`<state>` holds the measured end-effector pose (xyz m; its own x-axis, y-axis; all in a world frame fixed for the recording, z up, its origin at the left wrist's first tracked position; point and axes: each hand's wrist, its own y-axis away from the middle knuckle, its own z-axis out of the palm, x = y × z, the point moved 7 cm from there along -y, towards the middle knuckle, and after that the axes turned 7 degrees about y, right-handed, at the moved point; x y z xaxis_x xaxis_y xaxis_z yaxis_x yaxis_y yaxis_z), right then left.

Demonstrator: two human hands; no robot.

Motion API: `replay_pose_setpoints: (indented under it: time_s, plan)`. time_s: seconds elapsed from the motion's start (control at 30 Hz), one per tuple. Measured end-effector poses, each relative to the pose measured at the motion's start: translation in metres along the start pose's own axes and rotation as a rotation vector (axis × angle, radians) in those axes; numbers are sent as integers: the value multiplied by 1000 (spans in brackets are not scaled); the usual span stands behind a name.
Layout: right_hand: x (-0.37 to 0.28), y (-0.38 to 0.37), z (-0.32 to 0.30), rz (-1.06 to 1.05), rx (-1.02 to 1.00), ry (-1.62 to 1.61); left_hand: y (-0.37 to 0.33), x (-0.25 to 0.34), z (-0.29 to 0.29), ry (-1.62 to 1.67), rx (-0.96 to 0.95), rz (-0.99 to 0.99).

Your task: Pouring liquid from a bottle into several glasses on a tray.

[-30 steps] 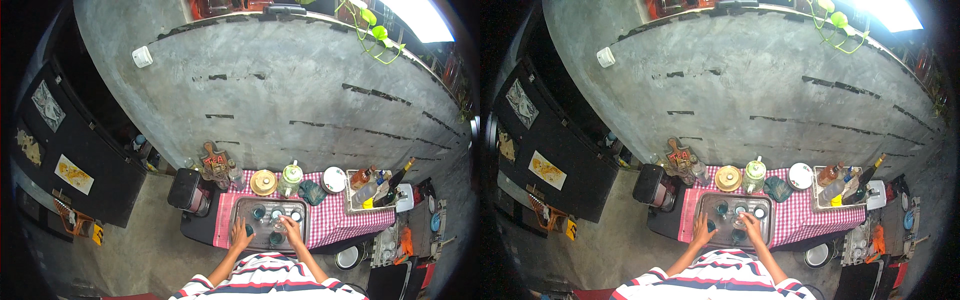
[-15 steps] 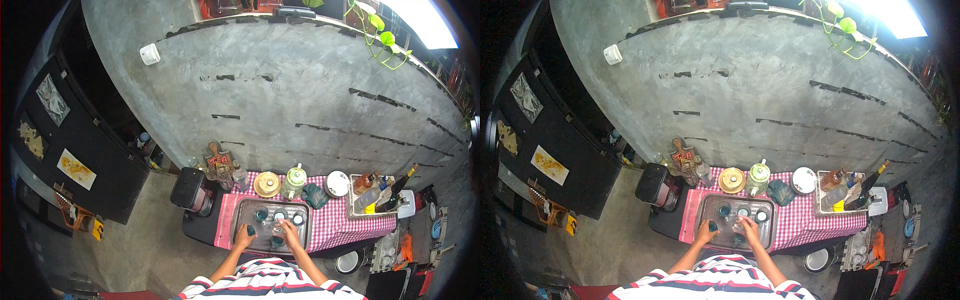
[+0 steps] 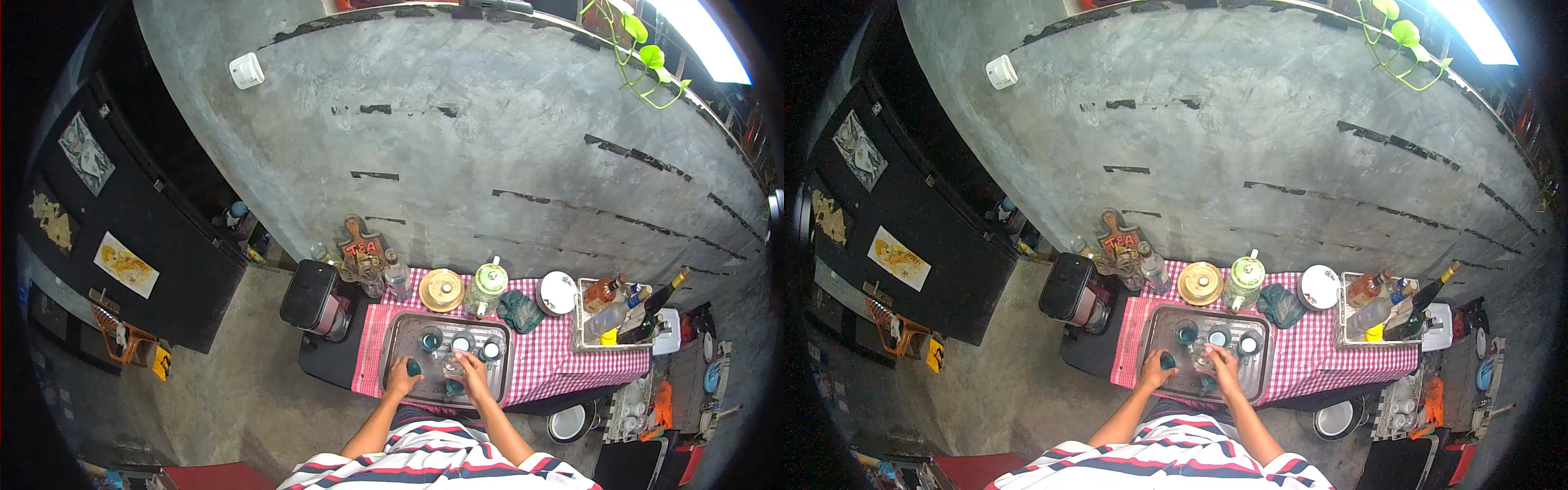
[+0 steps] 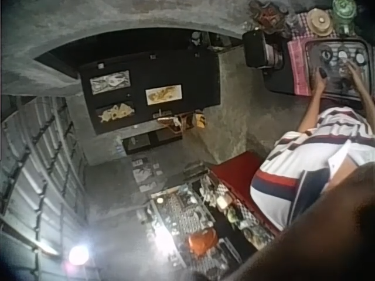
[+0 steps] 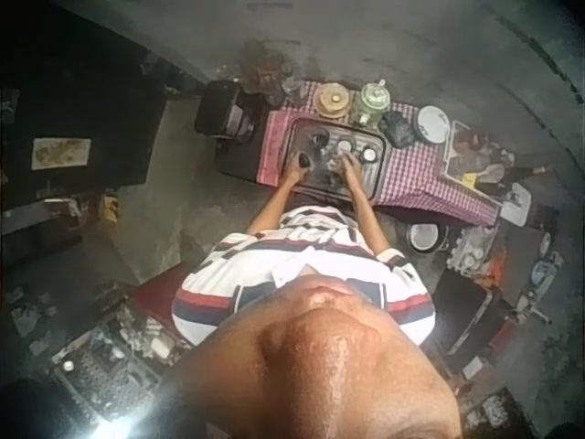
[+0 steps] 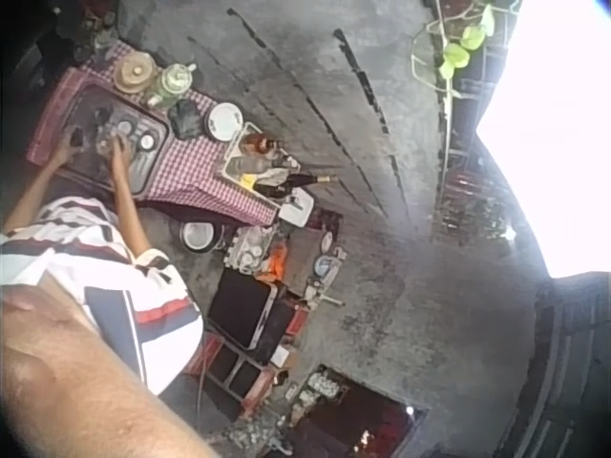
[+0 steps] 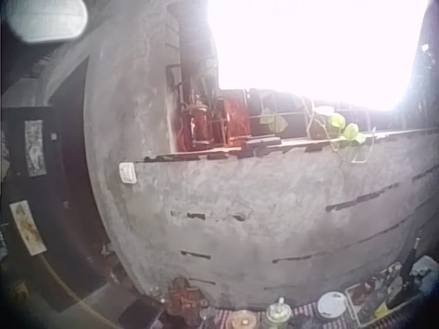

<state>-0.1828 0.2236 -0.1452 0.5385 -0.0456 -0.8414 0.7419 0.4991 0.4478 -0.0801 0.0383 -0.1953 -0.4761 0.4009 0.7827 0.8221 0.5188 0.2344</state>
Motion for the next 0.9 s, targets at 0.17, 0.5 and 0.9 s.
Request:
replay_pose_setpoints:
  time_s: [0.17,0.5,0.9]
  plan:
    - [-2,5,2,-7,14,16,-2,-2,2,-10,20,24]
    - [-2,19,9,5,16,-13,-4,-7,4,-12,10,16]
    - [14,14,41,49,-35,113,4,-1,0,-180,-45,-22]
